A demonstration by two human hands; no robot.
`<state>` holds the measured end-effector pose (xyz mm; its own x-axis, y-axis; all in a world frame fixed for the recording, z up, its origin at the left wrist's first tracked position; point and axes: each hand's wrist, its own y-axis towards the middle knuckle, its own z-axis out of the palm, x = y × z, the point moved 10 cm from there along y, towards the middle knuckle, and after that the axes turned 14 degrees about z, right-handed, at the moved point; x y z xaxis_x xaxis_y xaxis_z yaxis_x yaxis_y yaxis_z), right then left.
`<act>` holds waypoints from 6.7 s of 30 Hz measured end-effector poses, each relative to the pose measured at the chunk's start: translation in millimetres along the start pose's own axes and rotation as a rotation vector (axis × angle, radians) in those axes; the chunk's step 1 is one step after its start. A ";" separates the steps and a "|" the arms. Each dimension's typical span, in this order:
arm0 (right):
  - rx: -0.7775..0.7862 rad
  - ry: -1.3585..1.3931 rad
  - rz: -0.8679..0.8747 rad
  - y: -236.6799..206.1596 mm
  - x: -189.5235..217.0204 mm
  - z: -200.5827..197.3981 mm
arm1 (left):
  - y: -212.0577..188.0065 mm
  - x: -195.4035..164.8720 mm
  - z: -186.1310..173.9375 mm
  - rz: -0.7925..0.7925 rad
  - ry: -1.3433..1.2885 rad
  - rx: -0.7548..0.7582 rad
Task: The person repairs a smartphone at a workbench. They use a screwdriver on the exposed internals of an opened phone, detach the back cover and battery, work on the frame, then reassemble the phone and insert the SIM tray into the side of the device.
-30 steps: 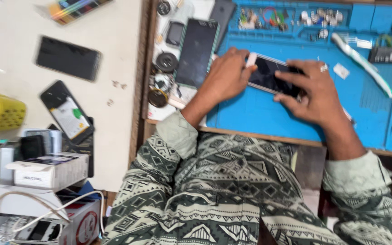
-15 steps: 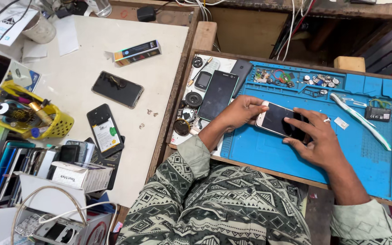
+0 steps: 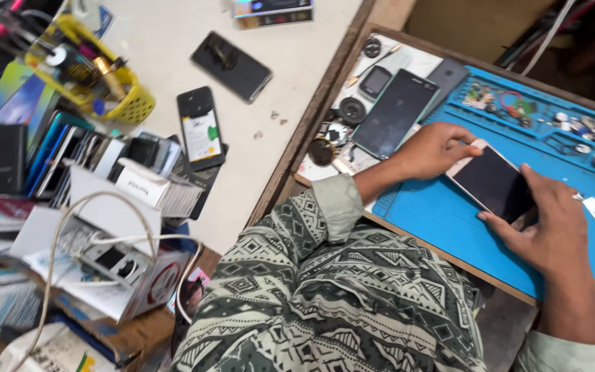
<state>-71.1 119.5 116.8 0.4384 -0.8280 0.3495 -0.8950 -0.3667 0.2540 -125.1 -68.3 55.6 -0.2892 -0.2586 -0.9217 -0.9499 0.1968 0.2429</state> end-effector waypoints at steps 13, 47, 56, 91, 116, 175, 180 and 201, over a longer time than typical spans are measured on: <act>0.075 0.068 0.048 -9.1 2.9 7.9 | -82.6 -47.7 -272.0 -0.194 1.084 -0.754; 0.113 0.017 0.101 -3.8 4.5 15.0 | -37.5 -57.8 -196.2 0.240 0.565 -0.660; 0.010 0.183 0.019 -9.7 -3.9 12.0 | -41.1 -49.7 17.3 0.395 0.190 -0.133; -0.025 0.076 -0.059 -9.6 -7.2 9.4 | -28.4 -26.0 13.9 0.245 -0.146 -0.046; 0.048 0.744 0.465 -24.7 -135.6 62.6 | -26.8 -9.7 14.7 0.334 -0.189 -0.122; -0.334 0.079 -0.212 -18.4 35.7 -56.3 | -35.4 -7.3 40.6 -0.115 -0.884 0.037; -0.272 0.309 -0.054 -21.7 6.8 -36.9 | -40.6 -7.0 49.3 -0.153 -0.804 0.096; -0.278 0.578 0.056 -35.8 -36.6 -26.4 | -38.9 -49.0 5.8 0.453 -0.473 -0.126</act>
<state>-53.0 174.1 118.8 0.4350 -0.4518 0.7789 -0.8970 -0.1416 0.4188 -73.4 -57.8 89.6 -0.6070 0.2719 -0.7467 -0.7617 0.0688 0.6443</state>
